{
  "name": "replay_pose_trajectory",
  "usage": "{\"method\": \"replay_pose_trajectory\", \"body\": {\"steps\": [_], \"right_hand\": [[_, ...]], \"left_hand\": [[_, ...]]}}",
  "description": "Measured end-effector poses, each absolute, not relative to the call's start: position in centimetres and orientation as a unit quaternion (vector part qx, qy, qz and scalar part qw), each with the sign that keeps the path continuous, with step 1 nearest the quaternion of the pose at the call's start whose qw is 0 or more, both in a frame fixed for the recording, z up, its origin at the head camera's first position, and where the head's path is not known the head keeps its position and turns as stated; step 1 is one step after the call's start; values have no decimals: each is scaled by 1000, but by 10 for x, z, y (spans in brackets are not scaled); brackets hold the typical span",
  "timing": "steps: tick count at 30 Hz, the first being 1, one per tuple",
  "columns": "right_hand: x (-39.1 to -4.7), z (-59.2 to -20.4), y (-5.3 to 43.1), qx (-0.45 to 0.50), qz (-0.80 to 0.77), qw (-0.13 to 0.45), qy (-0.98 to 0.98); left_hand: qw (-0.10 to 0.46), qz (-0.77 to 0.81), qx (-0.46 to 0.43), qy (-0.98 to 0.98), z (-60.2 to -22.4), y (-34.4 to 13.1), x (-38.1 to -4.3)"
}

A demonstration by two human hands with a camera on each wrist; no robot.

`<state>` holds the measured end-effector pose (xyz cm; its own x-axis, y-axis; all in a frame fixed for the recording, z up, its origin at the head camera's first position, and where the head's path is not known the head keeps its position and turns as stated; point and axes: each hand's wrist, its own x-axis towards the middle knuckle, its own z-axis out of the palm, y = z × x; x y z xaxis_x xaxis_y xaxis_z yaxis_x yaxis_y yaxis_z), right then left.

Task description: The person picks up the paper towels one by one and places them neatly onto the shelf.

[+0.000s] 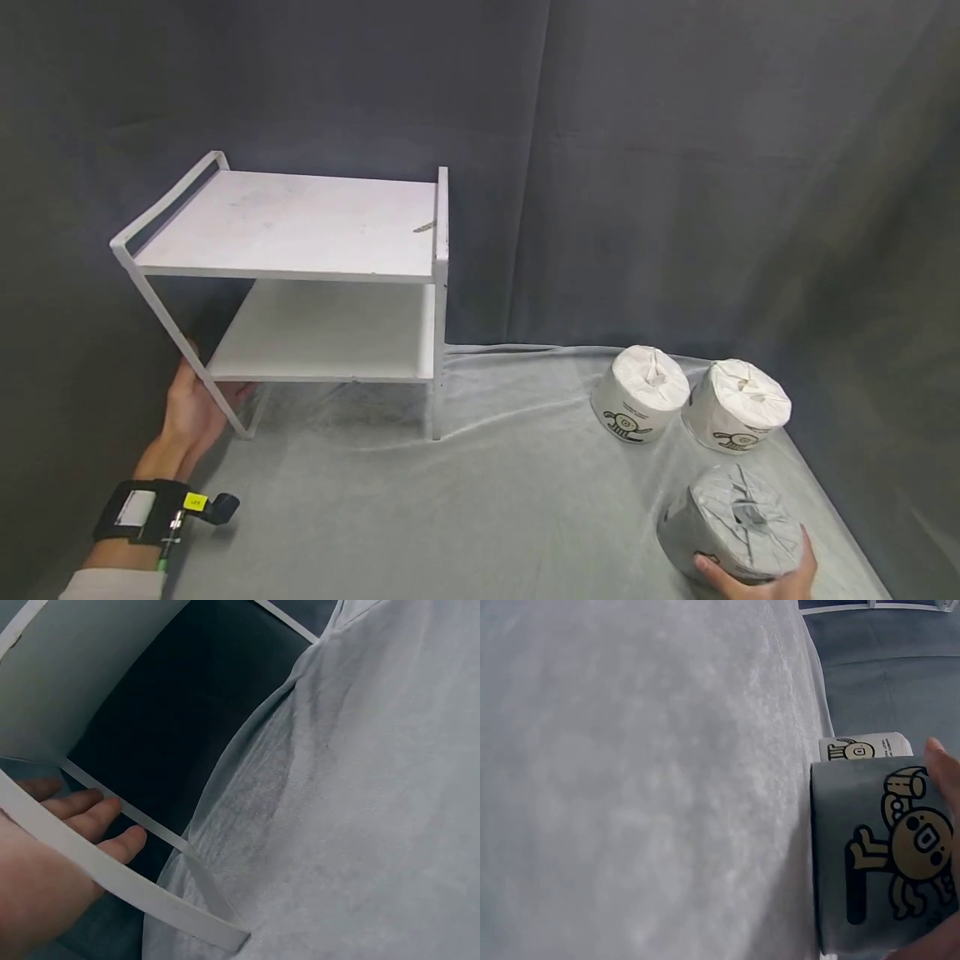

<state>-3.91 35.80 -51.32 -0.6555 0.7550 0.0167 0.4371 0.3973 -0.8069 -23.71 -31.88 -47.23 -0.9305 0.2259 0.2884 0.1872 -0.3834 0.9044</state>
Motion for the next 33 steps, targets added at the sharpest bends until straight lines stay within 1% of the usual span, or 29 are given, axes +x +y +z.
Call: {"method": "replay_pose_trajectory", "body": {"steps": [6, 13, 16, 20, 25, 30, 33], "right_hand": [[-42, -516, 357, -346, 406, 231, -814], [-48, -518, 354, -338, 402, 278, -804], [-49, -518, 354, -337, 385, 262, -818], [-49, -516, 357, -339, 369, 220, -837], [-51, -512, 363, -311, 318, 199, -873], [-52, -511, 366, -272, 262, 217, -900], [-52, -511, 365, -284, 272, 218, -893]], "left_hand": [[54, 813, 211, 540, -467, -321, -242], [66, 809, 210, 546, -464, -321, -245], [71, 810, 219, 539, -464, -323, -245], [77, 812, 232, 530, -465, -326, -246], [79, 808, 242, 532, -466, -327, -248], [73, 804, 245, 537, -467, -326, -250], [71, 803, 246, 539, -468, -326, -250]]}}
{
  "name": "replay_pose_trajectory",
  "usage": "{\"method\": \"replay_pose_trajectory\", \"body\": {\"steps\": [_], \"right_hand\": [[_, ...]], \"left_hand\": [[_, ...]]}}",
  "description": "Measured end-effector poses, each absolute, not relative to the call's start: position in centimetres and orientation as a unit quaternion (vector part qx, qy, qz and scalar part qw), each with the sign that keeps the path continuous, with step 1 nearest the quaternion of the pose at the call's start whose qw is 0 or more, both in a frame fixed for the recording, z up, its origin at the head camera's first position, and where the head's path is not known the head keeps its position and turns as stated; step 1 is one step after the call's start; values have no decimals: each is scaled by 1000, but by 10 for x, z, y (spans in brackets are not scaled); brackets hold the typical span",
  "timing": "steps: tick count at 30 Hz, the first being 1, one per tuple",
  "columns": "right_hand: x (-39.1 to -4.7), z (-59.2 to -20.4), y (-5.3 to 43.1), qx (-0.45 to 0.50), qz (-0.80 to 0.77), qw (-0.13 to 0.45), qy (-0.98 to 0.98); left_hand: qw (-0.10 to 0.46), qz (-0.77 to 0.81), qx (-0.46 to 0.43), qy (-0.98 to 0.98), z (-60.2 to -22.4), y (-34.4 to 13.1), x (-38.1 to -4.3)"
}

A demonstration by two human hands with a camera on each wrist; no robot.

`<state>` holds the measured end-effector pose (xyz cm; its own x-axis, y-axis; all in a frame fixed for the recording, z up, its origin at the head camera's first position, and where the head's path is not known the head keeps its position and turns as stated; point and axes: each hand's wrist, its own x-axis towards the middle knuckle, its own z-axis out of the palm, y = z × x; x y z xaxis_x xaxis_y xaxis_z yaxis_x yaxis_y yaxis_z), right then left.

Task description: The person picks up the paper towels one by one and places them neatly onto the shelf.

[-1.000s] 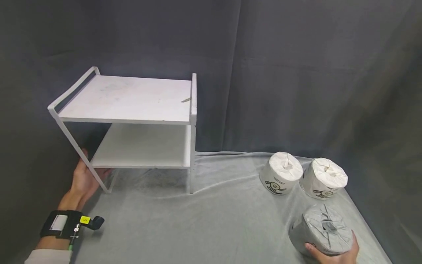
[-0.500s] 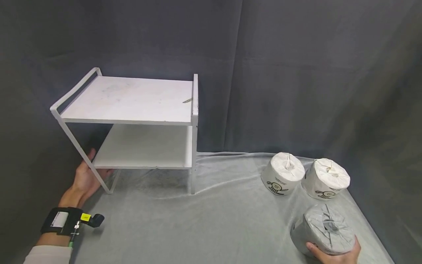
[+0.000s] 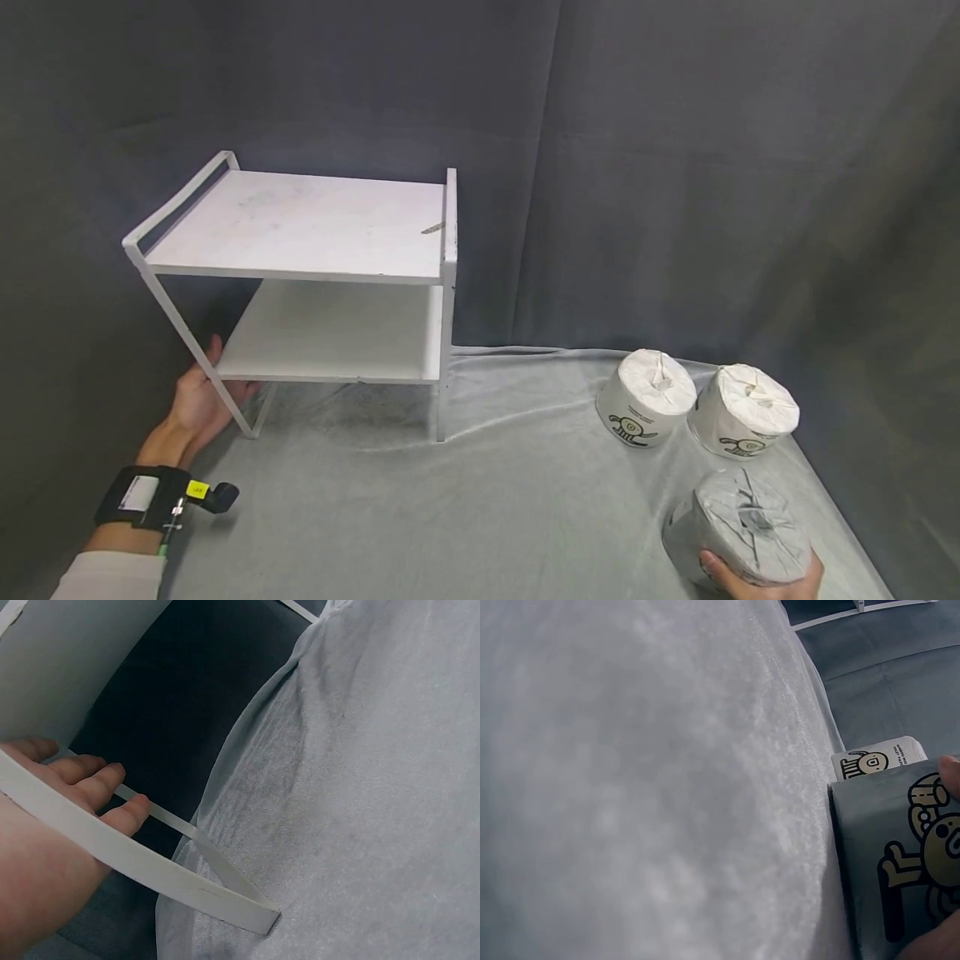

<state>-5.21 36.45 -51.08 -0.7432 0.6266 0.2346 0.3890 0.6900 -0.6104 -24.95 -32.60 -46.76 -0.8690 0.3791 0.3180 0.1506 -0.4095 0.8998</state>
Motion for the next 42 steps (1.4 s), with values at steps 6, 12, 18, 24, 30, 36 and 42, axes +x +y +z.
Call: {"method": "replay_pose_trajectory", "body": {"steps": [6, 12, 18, 24, 30, 36, 42], "right_hand": [[-49, -510, 365, -299, 270, 199, -894], [-45, -509, 361, -300, 269, 222, -888], [-43, -501, 358, -257, 242, 238, -905], [-53, -488, 356, -92, 290, 319, -898], [-58, -479, 344, 31, 418, 380, -825], [-56, -473, 325, 4, 412, 381, -828], [-54, -468, 300, 10, 403, 365, -839]], "left_hand": [[69, 800, 236, 547, -468, -326, -248], [65, 809, 243, 532, -469, -325, -248], [68, 809, 249, 528, -471, -326, -245], [61, 806, 251, 533, -470, -328, -246], [59, 799, 248, 544, -467, -325, -249], [59, 802, 252, 538, -466, -322, -251], [68, 827, 278, 484, -469, -323, -251]]}}
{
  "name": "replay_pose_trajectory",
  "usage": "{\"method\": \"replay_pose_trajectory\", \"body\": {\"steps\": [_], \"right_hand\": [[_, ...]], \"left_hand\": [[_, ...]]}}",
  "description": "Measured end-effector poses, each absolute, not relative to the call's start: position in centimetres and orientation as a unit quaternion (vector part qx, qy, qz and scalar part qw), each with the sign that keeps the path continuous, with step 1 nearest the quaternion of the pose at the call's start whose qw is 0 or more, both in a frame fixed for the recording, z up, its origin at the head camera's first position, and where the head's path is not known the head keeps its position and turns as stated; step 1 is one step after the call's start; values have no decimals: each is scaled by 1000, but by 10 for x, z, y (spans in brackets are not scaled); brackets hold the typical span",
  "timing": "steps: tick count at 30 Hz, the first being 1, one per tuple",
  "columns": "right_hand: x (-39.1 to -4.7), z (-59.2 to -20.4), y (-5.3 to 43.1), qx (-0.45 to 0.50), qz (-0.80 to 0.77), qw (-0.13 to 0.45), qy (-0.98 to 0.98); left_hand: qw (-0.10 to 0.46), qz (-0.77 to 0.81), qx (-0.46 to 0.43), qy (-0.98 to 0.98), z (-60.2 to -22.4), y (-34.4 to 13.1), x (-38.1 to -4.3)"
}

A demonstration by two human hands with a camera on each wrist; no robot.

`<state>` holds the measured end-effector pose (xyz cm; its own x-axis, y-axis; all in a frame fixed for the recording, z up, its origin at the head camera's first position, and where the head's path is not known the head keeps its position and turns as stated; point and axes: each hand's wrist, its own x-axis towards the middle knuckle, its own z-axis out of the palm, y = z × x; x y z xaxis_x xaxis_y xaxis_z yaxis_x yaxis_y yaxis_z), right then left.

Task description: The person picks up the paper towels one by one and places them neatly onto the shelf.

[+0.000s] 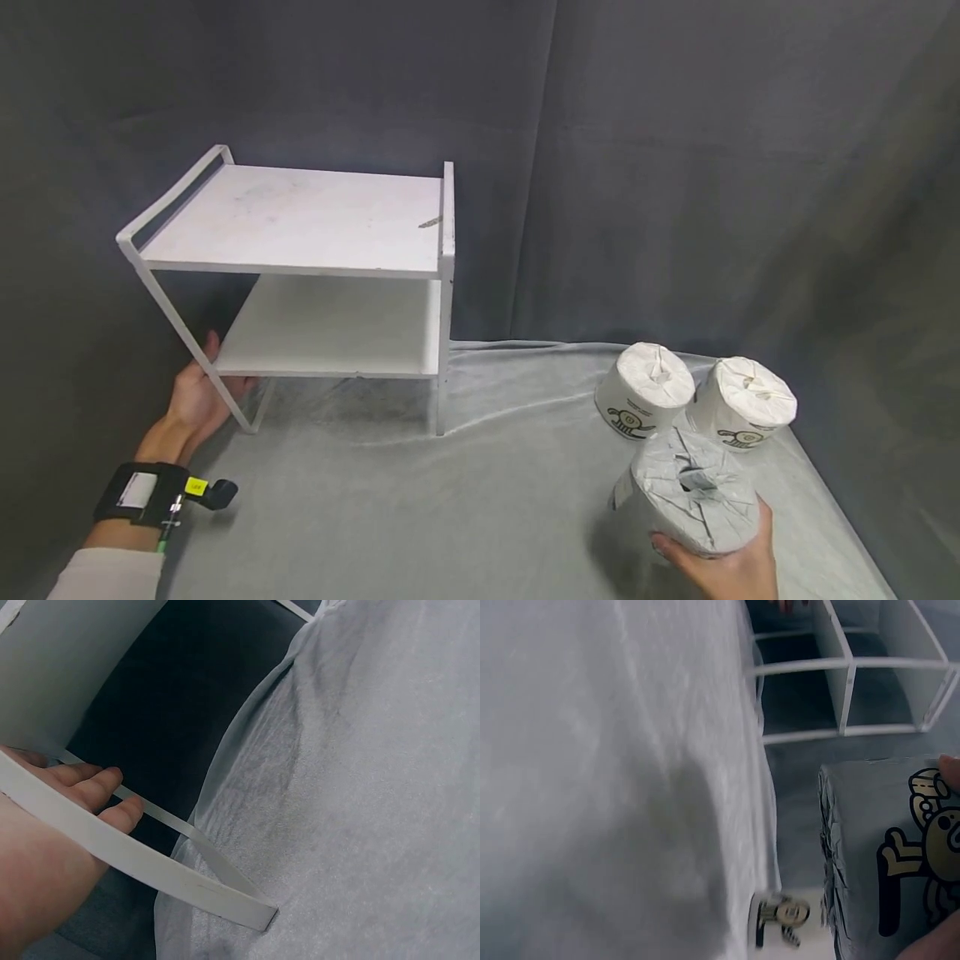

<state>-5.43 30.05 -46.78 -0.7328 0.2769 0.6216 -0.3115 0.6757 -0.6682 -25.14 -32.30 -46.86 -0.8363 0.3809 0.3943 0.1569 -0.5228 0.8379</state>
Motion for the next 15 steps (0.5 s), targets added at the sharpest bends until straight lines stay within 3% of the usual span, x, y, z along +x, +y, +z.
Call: {"method": "replay_pose_trajectory", "body": {"steps": [7, 15], "right_hand": [[-54, -456, 262, -10, 412, 296, -862], [-65, -450, 226, 121, 492, 274, -817]], "left_hand": [[70, 834, 275, 474, -471, -324, -251], [69, 830, 276, 480, -470, -324, -252]]}}
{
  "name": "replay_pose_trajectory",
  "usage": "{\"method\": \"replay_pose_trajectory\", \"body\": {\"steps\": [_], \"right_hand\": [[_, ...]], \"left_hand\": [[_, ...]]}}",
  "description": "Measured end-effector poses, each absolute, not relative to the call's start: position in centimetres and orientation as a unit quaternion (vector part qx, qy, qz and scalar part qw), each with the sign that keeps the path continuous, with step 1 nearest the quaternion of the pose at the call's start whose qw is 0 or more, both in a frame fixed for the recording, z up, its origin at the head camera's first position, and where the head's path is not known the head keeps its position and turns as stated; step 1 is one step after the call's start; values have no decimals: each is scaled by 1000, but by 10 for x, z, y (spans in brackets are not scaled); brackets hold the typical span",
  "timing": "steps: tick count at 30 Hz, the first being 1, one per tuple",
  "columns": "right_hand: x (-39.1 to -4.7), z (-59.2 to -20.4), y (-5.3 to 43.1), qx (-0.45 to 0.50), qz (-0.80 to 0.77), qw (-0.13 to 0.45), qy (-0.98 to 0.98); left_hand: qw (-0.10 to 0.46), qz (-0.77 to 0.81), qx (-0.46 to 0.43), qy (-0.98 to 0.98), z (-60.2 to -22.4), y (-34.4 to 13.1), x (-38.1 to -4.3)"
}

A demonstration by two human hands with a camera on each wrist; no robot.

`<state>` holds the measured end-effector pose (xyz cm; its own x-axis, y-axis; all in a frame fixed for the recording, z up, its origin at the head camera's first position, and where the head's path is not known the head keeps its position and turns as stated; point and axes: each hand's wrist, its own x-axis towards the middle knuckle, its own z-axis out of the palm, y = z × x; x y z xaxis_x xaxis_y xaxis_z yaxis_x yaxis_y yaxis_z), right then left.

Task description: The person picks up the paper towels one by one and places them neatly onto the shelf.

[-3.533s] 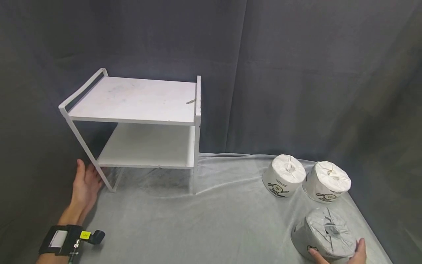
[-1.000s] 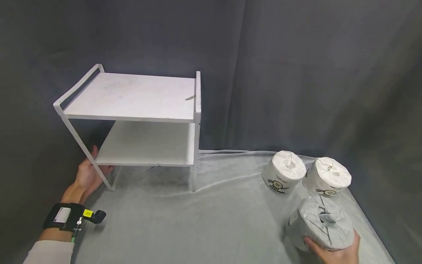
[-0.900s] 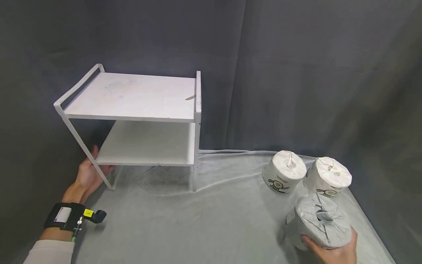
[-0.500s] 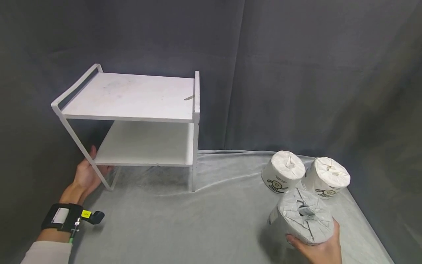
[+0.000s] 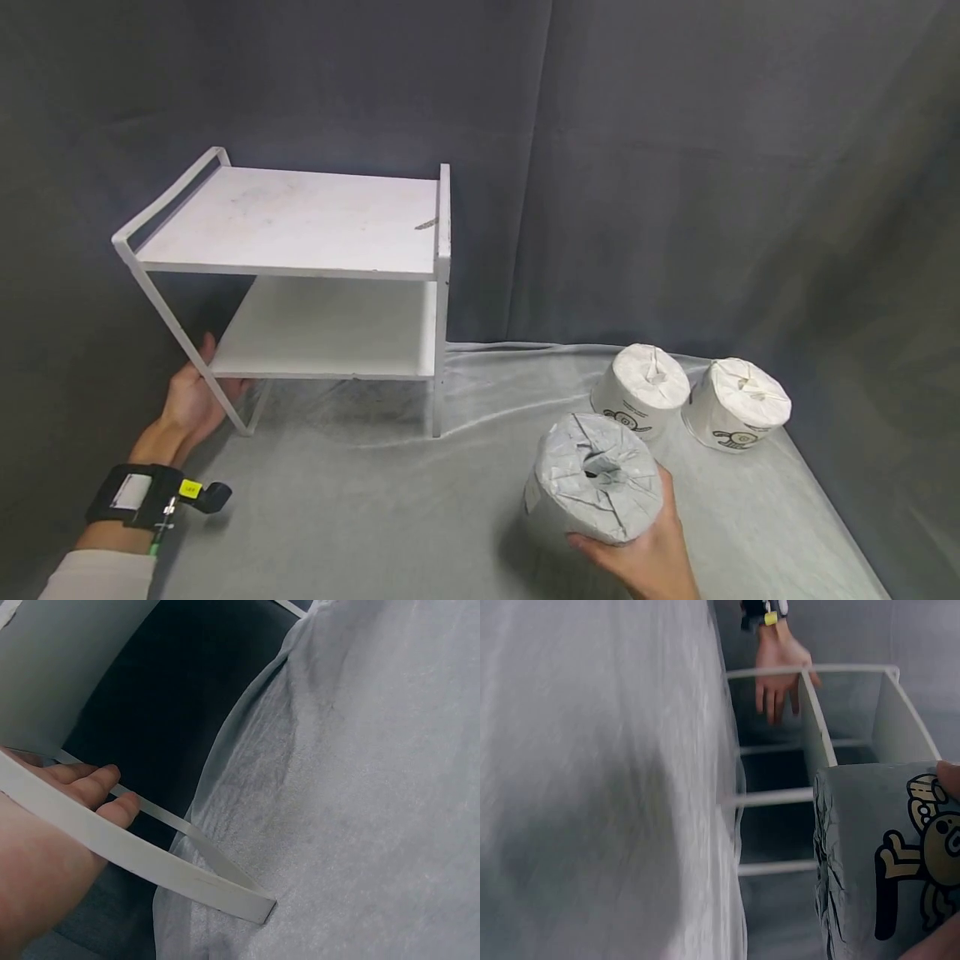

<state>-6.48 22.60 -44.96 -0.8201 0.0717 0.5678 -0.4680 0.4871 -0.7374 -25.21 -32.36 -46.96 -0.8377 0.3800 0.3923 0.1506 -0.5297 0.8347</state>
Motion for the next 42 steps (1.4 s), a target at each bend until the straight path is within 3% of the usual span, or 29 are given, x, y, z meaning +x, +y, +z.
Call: {"method": "replay_pose_trajectory", "body": {"steps": [8, 14, 26, 42], "right_hand": [[-69, -443, 191, 137, 542, 194, -806], [-76, -440, 166, 207, 566, 184, -777], [-93, -424, 110, 228, 570, 134, -778], [-126, -388, 45, 225, 582, 112, -774]], "left_hand": [[68, 821, 262, 503, -468, -325, -250], [64, 818, 256, 512, -469, -325, -250], [65, 814, 244, 524, -467, -325, -249], [64, 802, 256, 536, -468, -324, -251]]}}
